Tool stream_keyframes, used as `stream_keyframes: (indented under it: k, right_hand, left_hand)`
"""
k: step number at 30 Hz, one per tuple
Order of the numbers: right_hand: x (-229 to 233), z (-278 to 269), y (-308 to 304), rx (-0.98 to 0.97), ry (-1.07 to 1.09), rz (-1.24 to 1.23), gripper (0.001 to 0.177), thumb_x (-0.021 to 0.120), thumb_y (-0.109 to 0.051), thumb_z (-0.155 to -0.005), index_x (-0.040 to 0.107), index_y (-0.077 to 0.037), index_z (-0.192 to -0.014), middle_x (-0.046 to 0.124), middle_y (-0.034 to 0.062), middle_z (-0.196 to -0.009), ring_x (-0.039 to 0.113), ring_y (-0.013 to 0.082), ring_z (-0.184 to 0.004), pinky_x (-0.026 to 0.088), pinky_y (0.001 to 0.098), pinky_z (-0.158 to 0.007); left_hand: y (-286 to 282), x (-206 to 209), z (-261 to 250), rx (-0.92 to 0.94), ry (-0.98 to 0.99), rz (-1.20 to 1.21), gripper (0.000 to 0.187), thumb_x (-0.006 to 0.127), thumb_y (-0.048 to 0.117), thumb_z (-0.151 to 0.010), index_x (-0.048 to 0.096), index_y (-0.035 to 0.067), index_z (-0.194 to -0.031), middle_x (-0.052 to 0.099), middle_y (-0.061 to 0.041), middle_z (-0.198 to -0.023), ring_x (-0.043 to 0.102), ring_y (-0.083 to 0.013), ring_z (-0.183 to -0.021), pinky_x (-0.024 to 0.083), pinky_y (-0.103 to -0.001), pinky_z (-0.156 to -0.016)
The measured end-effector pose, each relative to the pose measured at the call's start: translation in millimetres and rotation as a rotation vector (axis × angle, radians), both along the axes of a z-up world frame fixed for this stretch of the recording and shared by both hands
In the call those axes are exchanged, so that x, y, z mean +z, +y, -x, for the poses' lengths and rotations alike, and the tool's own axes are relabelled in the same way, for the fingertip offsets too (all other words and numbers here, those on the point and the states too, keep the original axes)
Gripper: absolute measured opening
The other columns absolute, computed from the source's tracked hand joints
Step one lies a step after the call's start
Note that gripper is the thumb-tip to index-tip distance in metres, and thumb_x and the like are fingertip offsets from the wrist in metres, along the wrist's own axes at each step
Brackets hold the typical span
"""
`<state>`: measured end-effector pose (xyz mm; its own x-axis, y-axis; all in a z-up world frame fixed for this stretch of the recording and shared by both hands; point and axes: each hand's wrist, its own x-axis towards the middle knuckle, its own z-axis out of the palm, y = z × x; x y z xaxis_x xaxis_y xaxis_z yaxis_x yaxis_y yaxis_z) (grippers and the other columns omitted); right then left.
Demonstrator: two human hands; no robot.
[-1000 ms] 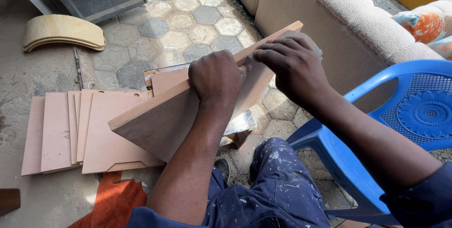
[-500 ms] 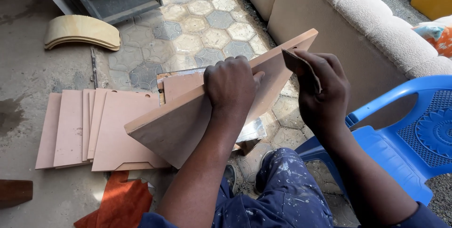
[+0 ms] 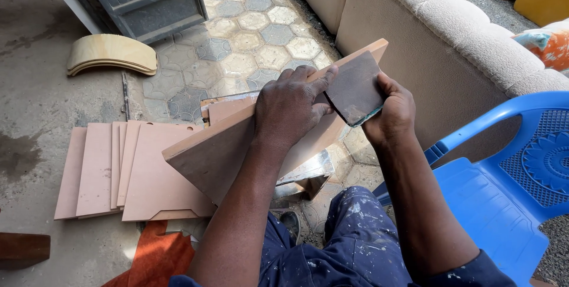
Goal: The person sands the edges and surfaces of a rectangular wooden board using a sanding block. They hold the board with one hand and rub the sanding block along the edges and flat areas. The person flips the board over to sand the other side.
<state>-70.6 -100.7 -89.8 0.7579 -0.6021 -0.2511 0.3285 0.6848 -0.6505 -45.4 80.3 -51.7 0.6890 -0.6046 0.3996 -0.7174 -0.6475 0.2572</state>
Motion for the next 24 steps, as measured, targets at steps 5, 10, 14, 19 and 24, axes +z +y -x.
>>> stream_keyframes:
  k: [5,10,14,19,24]
  right_hand:
    - [-5.8,14.3,-21.2,0.195,-0.049,0.399,0.062,0.065,-0.013,-0.092,0.037,-0.008,-0.147,0.057,0.0126,-0.117,0.069,0.0236,-0.096,0.063,0.0585,-0.089]
    - [-4.4,28.2,-36.8,0.260,-0.080,0.948,0.067,0.059,-0.062,-0.097,0.066,-0.003,-0.127,0.046,0.0112,-0.136,0.058,0.0244,-0.119,0.048,0.0533,-0.109]
    - [0.7,30.8,-54.9,0.393,-0.027,1.201,0.054,0.067,-0.046,-0.097,0.066,0.000,-0.126,0.052,0.0223,-0.136,0.058,0.0410,-0.128,0.046,0.0579,-0.106]
    - [40.3,44.3,-31.7,0.417,0.086,1.687,0.032,0.070,-0.037,-0.098,0.074,-0.014,-0.121,0.058,0.0200,-0.138,0.045,0.0464,-0.142,0.033,0.0617,-0.116]
    - [17.3,19.4,-34.9,0.486,0.009,1.575,0.035,0.077,-0.027,-0.095,0.069,-0.002,-0.118,0.074,0.0203,-0.102,0.071,0.0340,-0.108,0.053,0.0551,-0.100]
  left_hand:
    - [-1.9,-5.3,-6.5,0.009,0.001,0.087,0.041,0.048,0.048,-0.106,0.066,0.031,-0.138,0.069,-0.011,-0.124,0.069,-0.0299,-0.114,0.059,-0.049,-0.089]
    - [-3.3,-12.1,-19.8,0.063,0.030,0.150,0.046,0.035,0.054,-0.109,0.068,0.033,-0.134,0.073,-0.005,-0.114,0.072,-0.0262,-0.106,0.059,-0.047,-0.087]
    - [-1.4,-10.8,-23.6,0.064,0.037,0.145,0.048,0.030,0.054,-0.110,0.065,0.032,-0.136,0.074,-0.008,-0.111,0.073,-0.0298,-0.105,0.059,-0.050,-0.088]
    - [0.8,-7.0,-24.2,0.062,0.031,0.124,0.047,0.029,0.048,-0.112,0.060,0.030,-0.142,0.074,-0.010,-0.108,0.073,-0.0311,-0.104,0.059,-0.051,-0.089]
    - [2.8,-2.8,-21.9,0.035,0.014,0.095,0.047,0.029,0.044,-0.113,0.055,0.025,-0.147,0.074,-0.014,-0.111,0.073,-0.0341,-0.107,0.058,-0.054,-0.092]
